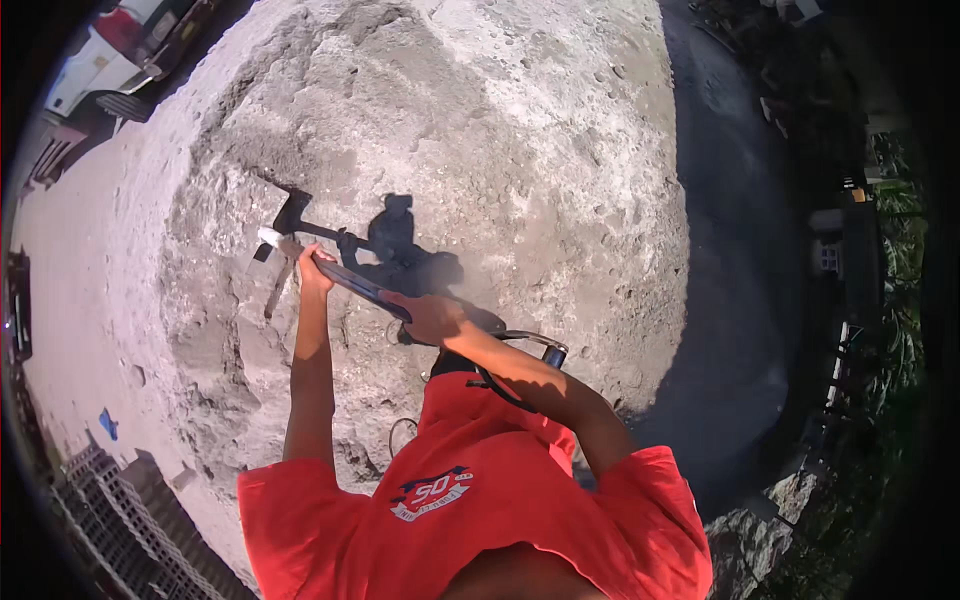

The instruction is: The person uses a shovel to move and mix a pile of sand and gravel on the ground.

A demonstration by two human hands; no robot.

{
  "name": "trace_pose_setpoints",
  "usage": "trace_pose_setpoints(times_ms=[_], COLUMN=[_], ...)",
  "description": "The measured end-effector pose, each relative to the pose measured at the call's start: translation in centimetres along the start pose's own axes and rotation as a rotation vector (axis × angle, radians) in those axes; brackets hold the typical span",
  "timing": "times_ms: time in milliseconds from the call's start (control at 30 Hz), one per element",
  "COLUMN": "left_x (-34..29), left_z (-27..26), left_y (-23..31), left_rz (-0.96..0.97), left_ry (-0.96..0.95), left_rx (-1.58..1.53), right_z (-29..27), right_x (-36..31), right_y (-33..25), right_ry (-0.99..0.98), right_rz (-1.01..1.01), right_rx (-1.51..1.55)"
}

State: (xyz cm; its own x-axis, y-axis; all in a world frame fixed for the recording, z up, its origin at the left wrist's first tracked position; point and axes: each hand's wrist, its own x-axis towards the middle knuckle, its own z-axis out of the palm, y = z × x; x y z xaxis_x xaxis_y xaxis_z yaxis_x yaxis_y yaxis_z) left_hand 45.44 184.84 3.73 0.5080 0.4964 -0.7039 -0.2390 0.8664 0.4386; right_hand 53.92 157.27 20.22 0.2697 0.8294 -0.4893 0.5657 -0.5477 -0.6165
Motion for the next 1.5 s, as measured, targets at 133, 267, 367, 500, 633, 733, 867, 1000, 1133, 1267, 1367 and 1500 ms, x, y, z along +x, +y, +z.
trace_pose_setpoints(times_ms=[133,267,367,500,633,733,867,1000,1133,1267,1367,1500], left_x=[-2.2,-7.8,-12.2,-14.9,-23.0,-24.0,-34.2,-37.5,-48.0,-52.2,-55.1,-51.0], left_z=[-0.2,0.3,-0.4,-1.1,6.1,10.8,21.6,30.4,37.2,43.1,42.7,39.5], left_y=[-10.3,-24.7,-33.9,-45.2,-56.2,-62.9,-73.3,-83.2,-94.2,-109.0,-116.8,-118.4], left_rz=[-0.152,-0.447,-0.669,-0.773,-0.859,-0.989,-0.779,-0.676,-0.667,0.057,0.287,-0.294], left_ry=[-0.09,-0.01,0.035,-0.4,-0.241,-0.869,-0.57,-0.801,-1.095,-1.423,-1.383,-1.31], left_rx=[0.123,0.244,0.386,0.698,0.789,0.845,1.218,1.431,1.593,1.778,2.083,2.022], right_z=[1.8,6.6,11.2,14.9,17.3,17.1,18.7,17.9,15.7,11.5,11.3,11.3], right_x=[-9.3,-20.4,-30.3,-40.7,-49.3,-55.2,-60.1,-62.7,-66.6,-72.8,-76.0,-78.0], right_y=[7.0,12.8,15.3,15.7,18.0,19.9,23.0,27.2,33.0,43.9,49.3,50.0], right_ry=[0.02,-0.003,0.042,0.07,0.276,0.493,0.815,1.143,1.586,1.541,1.569,1.476], right_rz=[0.066,0.274,0.437,0.752,0.823,0.823,0.878,0.616,0.25,-0.035,-0.173,0.347], right_rx=[-0.009,0.101,0.285,0.417,0.414,0.536,0.828,1.161,1.411,1.888,2.098,1.898])
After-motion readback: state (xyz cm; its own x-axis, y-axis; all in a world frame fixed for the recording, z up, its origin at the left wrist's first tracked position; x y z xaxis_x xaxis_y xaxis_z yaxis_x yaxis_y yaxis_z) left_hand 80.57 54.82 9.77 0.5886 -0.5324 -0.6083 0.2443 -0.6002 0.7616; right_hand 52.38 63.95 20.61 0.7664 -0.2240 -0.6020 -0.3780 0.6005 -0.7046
